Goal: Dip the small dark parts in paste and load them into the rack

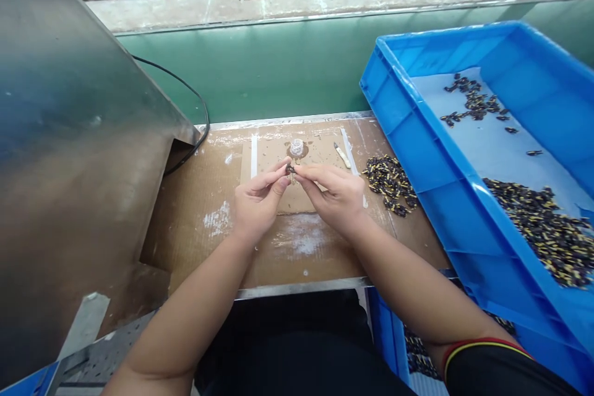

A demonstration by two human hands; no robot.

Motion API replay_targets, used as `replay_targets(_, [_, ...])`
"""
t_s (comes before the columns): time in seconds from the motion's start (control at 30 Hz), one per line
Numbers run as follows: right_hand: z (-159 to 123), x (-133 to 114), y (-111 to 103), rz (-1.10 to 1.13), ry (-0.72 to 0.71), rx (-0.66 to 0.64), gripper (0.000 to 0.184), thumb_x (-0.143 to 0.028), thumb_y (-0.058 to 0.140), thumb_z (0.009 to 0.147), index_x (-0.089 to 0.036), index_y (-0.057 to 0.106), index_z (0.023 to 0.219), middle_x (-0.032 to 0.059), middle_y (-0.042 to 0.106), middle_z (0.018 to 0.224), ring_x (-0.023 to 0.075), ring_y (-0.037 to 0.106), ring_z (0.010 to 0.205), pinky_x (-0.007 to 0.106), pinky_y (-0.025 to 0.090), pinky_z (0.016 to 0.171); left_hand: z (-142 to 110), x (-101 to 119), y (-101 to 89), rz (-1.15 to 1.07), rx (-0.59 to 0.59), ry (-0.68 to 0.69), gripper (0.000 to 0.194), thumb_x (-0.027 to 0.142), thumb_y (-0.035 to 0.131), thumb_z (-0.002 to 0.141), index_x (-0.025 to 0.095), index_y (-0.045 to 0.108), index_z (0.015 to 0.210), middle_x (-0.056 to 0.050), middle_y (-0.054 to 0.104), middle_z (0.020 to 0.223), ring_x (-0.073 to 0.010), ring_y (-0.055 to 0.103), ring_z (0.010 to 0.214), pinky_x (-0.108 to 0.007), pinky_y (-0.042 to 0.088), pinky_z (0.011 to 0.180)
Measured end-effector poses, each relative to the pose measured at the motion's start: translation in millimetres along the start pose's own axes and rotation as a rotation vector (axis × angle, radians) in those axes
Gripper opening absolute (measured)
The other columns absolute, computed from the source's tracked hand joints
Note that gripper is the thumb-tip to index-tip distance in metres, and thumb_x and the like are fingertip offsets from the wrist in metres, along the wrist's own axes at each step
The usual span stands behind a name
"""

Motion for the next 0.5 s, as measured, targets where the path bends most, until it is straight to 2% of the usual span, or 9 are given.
replay_targets(0.17, [-0.8, 9.5, 6.3, -0.026, -0.041, 0.056, 0.021, -0.023, 0.069, 0.095, -0.034, 0.078, 0.111, -0.0007, 0.083, 0.108, 0.0184, 0.079, 0.096, 0.035, 0.065, 0.092, 5.0, -2.7, -0.3, -0.001, -0.080, 0.038, 0.031, 0.036, 0.081, 0.089, 0.024, 0.080, 0.117, -0.011, 0.071, 0.139, -0.0277, 0.063, 0.137, -0.046, 0.052, 0.118])
replay_targets(0.3, [1.2, 6.5, 3.1, -0.015, -0.021, 0.106, 0.017, -0.027, 0.068, 0.095, -0.032, 0.078, 0.108, 0.0022, 0.081, 0.107, 0.0185, 0.077, 0.095, 0.035, 0.064, 0.092, 6.2, -1.7, -3.2, 0.059, -0.075, 0.068, 0.033, 0.037, 0.079, 0.088, 0.019, 0.079, 0.116, -0.014, 0.072, 0.136, -0.0278, 0.064, 0.134, -0.044, 0.054, 0.115])
replay_targets(0.4, [-5.9, -7.1, -16.2, 0.007, 0.026, 0.166, 0.012, -0.026, 0.070, 0.094, -0.029, 0.077, 0.103, 0.0045, 0.078, 0.104, 0.0188, 0.074, 0.094, 0.035, 0.064, 0.090, 6.7, -2.1, -5.2, 0.139, -0.060, 0.062, 0.034, 0.040, 0.077, 0.089, 0.017, 0.080, 0.115, -0.014, 0.074, 0.131, -0.0275, 0.068, 0.127, -0.040, 0.057, 0.109])
replay_targets(0.5, [-37.3, -26.7, -48.6, 0.120, 0.173, 0.215, 0.009, -0.028, 0.071, 0.095, -0.027, 0.074, 0.103, 0.0061, 0.072, 0.104, 0.0203, 0.073, 0.099, 0.038, 0.063, 0.093, 5.8, -2.6, -4.9, 0.242, -0.023, 0.050, 0.034, 0.042, 0.076, 0.090, 0.018, 0.081, 0.113, -0.012, 0.078, 0.121, -0.0248, 0.074, 0.112, -0.034, 0.060, 0.099])
Point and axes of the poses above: each hand's wrist, its own z-axis towards the middle knuckle, its own y-axis out of the palm, x = y × z, the point moved 1 cm from there along z, towards the middle knuckle
